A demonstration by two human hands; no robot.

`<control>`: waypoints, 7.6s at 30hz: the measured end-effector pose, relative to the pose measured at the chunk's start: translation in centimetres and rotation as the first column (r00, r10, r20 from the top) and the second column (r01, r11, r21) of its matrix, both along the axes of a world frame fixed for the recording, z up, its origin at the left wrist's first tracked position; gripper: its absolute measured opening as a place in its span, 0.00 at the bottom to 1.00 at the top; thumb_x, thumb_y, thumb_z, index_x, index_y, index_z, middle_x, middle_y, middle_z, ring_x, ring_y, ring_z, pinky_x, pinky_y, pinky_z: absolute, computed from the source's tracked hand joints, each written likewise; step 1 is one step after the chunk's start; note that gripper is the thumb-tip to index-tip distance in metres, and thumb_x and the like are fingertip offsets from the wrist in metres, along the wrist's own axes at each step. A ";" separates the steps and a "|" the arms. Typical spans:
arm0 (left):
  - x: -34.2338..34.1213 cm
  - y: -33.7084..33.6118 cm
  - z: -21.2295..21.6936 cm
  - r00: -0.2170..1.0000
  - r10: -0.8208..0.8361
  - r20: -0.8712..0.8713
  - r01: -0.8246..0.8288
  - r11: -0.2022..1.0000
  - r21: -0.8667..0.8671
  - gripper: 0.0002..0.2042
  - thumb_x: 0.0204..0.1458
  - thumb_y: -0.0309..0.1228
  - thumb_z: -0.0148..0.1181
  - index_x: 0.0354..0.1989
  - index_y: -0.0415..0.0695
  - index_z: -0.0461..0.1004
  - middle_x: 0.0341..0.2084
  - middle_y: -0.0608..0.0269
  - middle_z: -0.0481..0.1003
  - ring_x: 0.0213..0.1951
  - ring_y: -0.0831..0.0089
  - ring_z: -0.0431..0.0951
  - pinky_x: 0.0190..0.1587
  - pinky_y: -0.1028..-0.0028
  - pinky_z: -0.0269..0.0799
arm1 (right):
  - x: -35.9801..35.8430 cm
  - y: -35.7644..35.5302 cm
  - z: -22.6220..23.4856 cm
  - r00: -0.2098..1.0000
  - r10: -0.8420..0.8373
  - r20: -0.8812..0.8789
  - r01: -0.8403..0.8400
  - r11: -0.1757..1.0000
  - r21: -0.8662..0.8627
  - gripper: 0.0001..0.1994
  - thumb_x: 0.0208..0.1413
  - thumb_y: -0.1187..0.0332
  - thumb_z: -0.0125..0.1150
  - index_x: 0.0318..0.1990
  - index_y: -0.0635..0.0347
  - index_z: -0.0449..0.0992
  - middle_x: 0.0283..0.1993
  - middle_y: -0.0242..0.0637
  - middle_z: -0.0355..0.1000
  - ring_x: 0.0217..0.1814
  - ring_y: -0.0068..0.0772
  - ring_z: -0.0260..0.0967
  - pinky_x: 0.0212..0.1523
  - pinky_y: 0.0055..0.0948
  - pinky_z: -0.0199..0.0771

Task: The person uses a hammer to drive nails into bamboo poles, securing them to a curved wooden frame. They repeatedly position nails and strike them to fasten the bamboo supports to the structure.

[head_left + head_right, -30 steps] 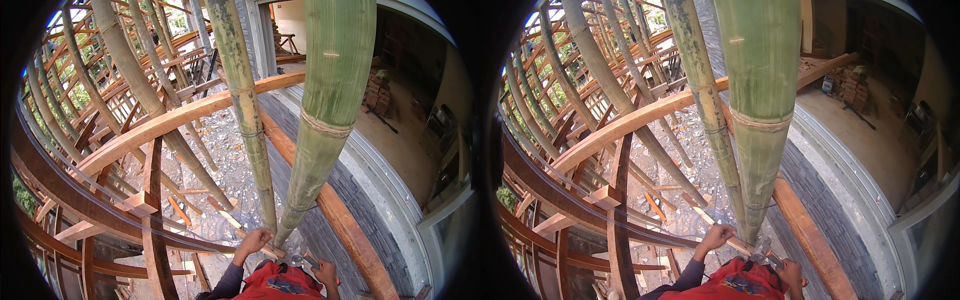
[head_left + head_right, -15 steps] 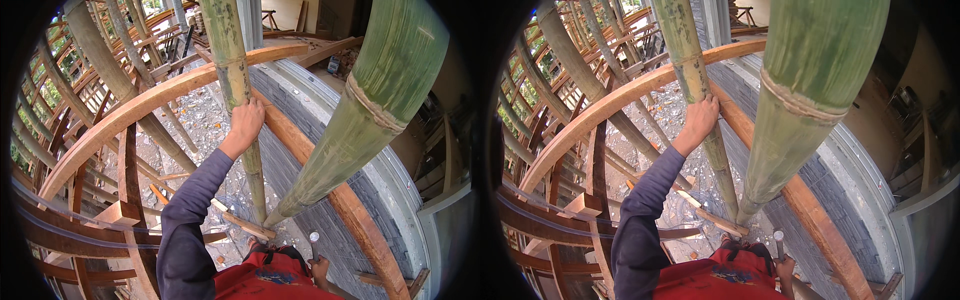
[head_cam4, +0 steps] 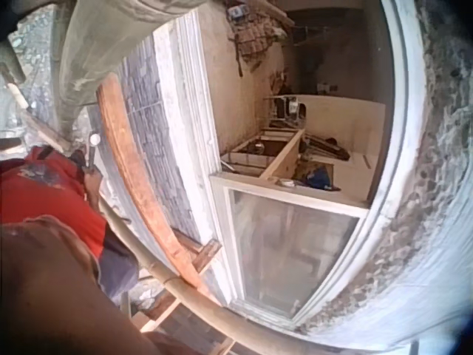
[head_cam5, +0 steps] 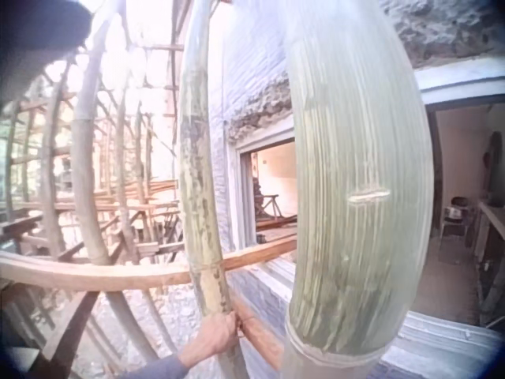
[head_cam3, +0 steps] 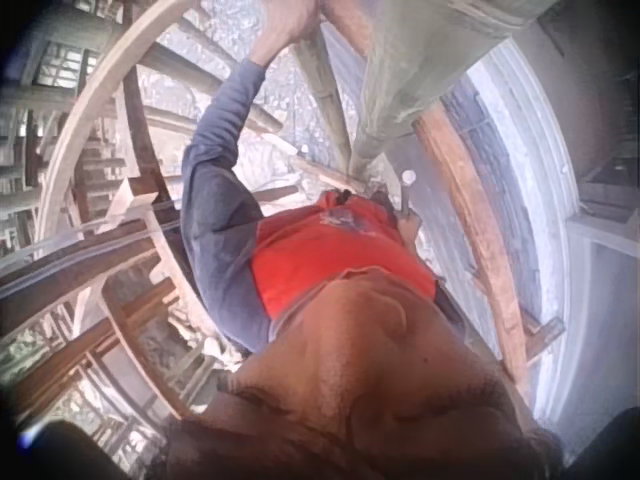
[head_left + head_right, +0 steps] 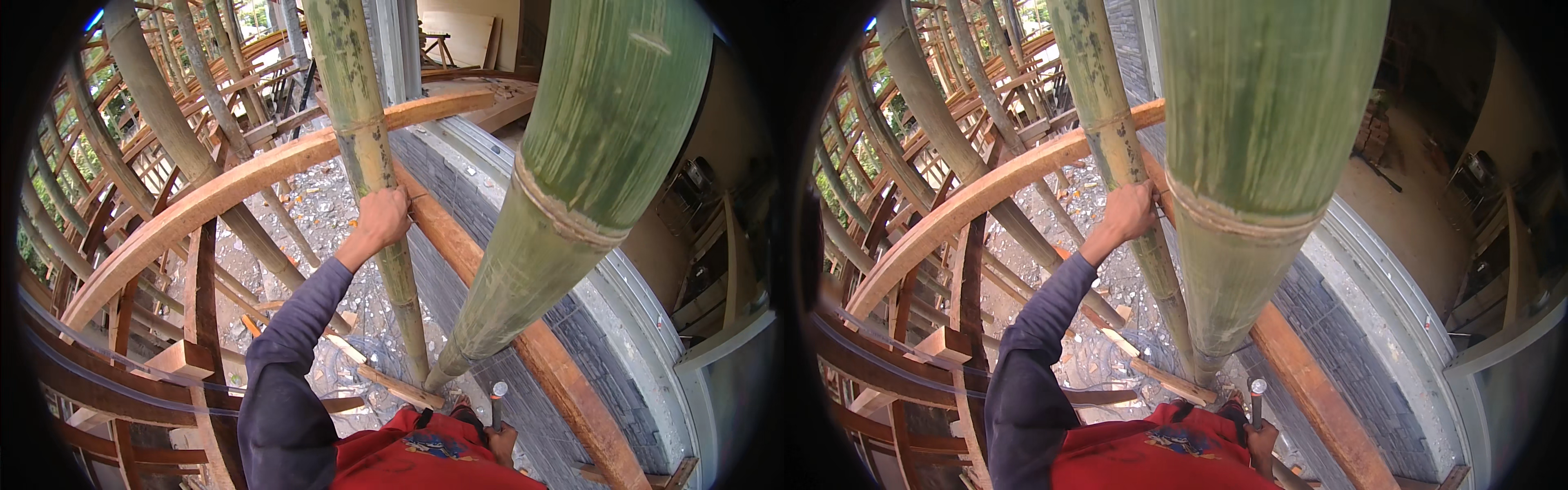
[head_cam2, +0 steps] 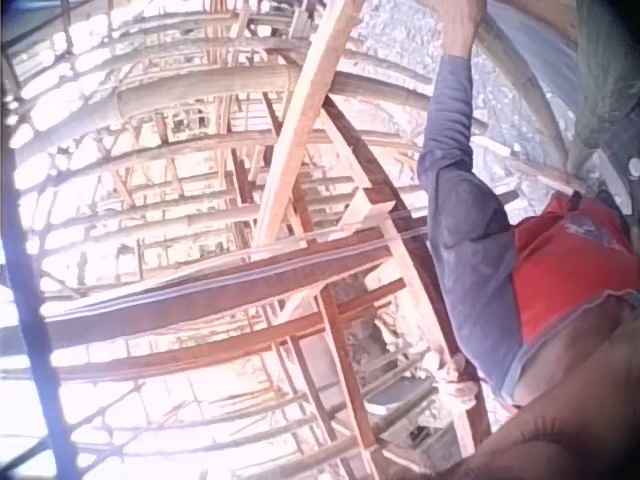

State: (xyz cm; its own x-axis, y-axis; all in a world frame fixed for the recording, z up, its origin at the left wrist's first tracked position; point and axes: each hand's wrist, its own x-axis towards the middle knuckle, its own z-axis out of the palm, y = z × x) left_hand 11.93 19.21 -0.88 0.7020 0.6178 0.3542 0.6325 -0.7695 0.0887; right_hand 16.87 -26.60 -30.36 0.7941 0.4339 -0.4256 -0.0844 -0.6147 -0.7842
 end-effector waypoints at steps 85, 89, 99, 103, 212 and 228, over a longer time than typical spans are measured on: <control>-4.1 0.8 -30.5 0.570 0.284 0.771 0.551 0.564 -0.615 0.42 0.26 0.34 0.74 0.53 0.36 0.59 0.42 0.53 0.72 0.45 0.65 0.73 0.49 0.69 0.67 | -2.9 -1.6 -2.6 0.884 0.468 -0.001 -0.400 0.755 -0.519 0.13 0.52 0.59 0.52 0.35 0.58 0.76 0.30 0.47 0.72 0.30 0.51 0.69 0.31 0.44 0.67; -4.3 0.9 -29.9 0.587 0.262 0.766 0.553 0.562 -0.615 0.42 0.26 0.33 0.74 0.53 0.36 0.59 0.42 0.53 0.72 0.45 0.65 0.73 0.48 0.69 0.67 | -2.5 1.6 -1.9 0.850 0.524 0.061 -0.418 0.740 -0.526 0.11 0.48 0.61 0.55 0.31 0.60 0.75 0.26 0.46 0.72 0.28 0.47 0.70 0.30 0.41 0.69; -5.2 1.4 -29.9 0.672 0.230 0.704 0.521 0.529 -0.670 0.47 0.25 0.36 0.76 0.58 0.39 0.56 0.51 0.50 0.65 0.54 0.60 0.65 0.56 0.66 0.60 | -2.1 2.0 0.1 0.730 0.652 0.204 -0.489 0.707 -0.511 0.10 0.34 0.67 0.60 0.17 0.64 0.70 0.13 0.45 0.64 0.17 0.46 0.67 0.21 0.39 0.67; -5.8 0.4 -30.2 0.667 0.290 0.686 0.443 0.586 -0.679 0.47 0.27 0.42 0.75 0.58 0.38 0.57 0.52 0.48 0.63 0.55 0.56 0.63 0.57 0.64 0.58 | -1.8 2.1 0.5 0.749 0.659 0.070 -0.537 0.666 -0.518 0.10 0.35 0.66 0.59 0.22 0.65 0.72 0.17 0.49 0.67 0.22 0.51 0.70 0.25 0.41 0.69; -3.5 4.5 -20.9 0.507 0.206 0.837 0.761 0.350 -0.546 0.33 0.30 0.25 0.72 0.49 0.35 0.62 0.41 0.57 0.73 0.42 0.69 0.74 0.48 0.72 0.68 | -5.6 9.2 -0.7 0.772 0.628 -0.098 -0.590 0.651 -0.477 0.20 0.42 0.53 0.57 0.30 0.64 0.75 0.33 0.54 0.73 0.38 0.53 0.72 0.43 0.42 0.71; -3.0 3.2 -20.5 0.488 0.227 0.843 0.598 0.616 -0.512 0.32 0.30 0.31 0.73 0.44 0.35 0.62 0.36 0.53 0.75 0.39 0.67 0.76 0.43 0.70 0.70 | -6.4 11.6 2.7 0.777 0.630 -0.008 -0.587 0.719 -0.372 0.18 0.43 0.55 0.60 0.26 0.64 0.71 0.25 0.53 0.71 0.32 0.55 0.71 0.36 0.45 0.70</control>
